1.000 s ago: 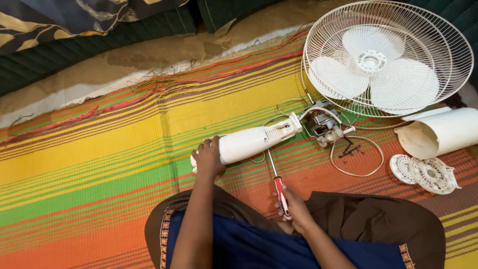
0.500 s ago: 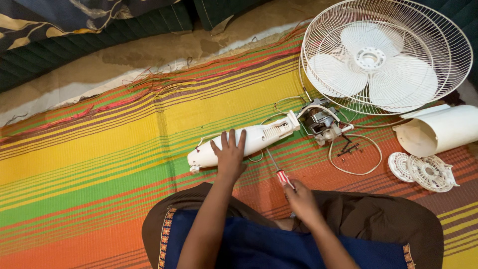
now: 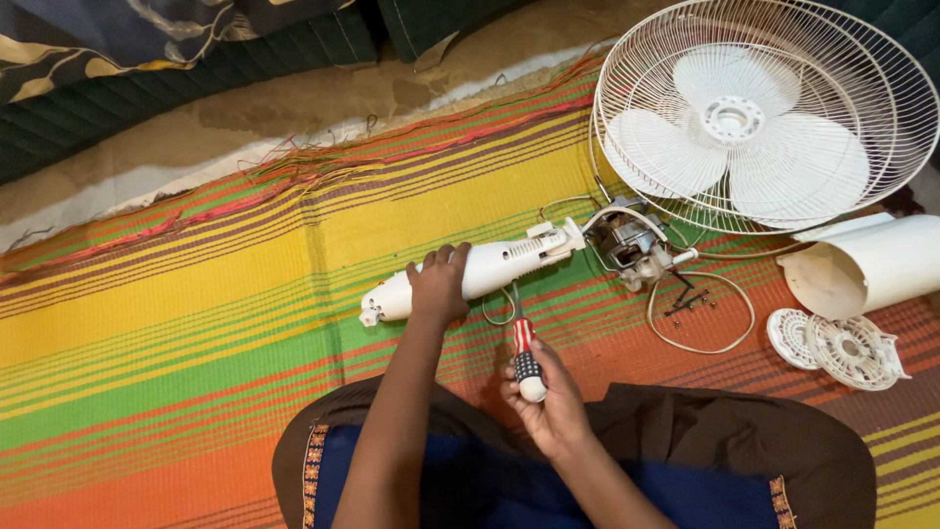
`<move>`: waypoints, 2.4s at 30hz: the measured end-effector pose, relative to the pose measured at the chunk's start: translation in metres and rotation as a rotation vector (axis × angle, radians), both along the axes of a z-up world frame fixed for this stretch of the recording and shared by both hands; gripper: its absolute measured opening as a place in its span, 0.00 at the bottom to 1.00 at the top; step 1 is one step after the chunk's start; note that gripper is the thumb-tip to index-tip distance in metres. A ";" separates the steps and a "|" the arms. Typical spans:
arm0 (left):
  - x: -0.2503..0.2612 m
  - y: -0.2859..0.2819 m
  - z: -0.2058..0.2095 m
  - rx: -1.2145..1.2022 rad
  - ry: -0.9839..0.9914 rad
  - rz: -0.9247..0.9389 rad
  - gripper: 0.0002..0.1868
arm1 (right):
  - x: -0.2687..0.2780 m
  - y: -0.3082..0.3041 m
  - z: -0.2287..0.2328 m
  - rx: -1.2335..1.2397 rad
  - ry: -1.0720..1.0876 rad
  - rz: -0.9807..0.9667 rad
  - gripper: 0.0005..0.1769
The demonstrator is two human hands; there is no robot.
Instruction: The person sits on a mat and uses a screwdriver to tighten screws on the white plastic base of a disassembled electric fan. The fan blades, motor, and other parts are laid out nearby on the mat.
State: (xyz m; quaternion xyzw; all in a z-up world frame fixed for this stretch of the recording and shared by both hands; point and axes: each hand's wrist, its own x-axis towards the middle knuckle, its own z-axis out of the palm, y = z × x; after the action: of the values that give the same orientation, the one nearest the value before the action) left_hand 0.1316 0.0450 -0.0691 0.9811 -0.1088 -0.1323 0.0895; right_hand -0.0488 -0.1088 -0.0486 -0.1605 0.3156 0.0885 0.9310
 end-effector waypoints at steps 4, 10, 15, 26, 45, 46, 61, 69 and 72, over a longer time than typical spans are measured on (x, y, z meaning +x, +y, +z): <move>0.001 -0.001 0.003 0.013 0.058 0.018 0.60 | 0.004 -0.004 0.006 -0.292 0.009 0.121 0.17; 0.001 -0.001 -0.001 0.000 0.001 0.009 0.58 | 0.002 -0.016 0.001 -0.607 -0.031 0.294 0.25; -0.001 -0.002 -0.001 0.013 0.030 0.016 0.60 | 0.002 -0.024 -0.008 -0.844 -0.127 0.394 0.28; -0.006 -0.004 0.002 0.015 0.032 0.028 0.62 | 0.001 -0.032 0.021 -1.719 -0.385 0.585 0.36; -0.010 -0.005 -0.001 0.011 -0.009 0.025 0.56 | -0.018 -0.010 0.012 -2.533 -0.357 0.664 0.32; -0.010 -0.004 0.000 0.011 -0.002 0.029 0.57 | -0.020 -0.014 0.008 -2.428 -0.408 0.592 0.33; -0.008 -0.002 -0.004 -0.014 -0.015 0.014 0.57 | -0.022 -0.027 -0.013 -0.515 0.036 0.480 0.17; -0.009 -0.002 -0.003 -0.006 -0.037 0.011 0.57 | -0.029 -0.037 -0.018 -1.368 -0.014 0.758 0.25; -0.007 -0.002 0.000 0.010 -0.006 0.012 0.58 | -0.036 -0.040 -0.013 -2.229 -0.267 0.570 0.37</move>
State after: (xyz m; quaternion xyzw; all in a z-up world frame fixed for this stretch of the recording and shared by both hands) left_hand 0.1247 0.0434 -0.0691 0.9827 -0.1026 -0.1292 0.0848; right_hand -0.0853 -0.1490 -0.0620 -0.9657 0.0701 -0.0498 0.2452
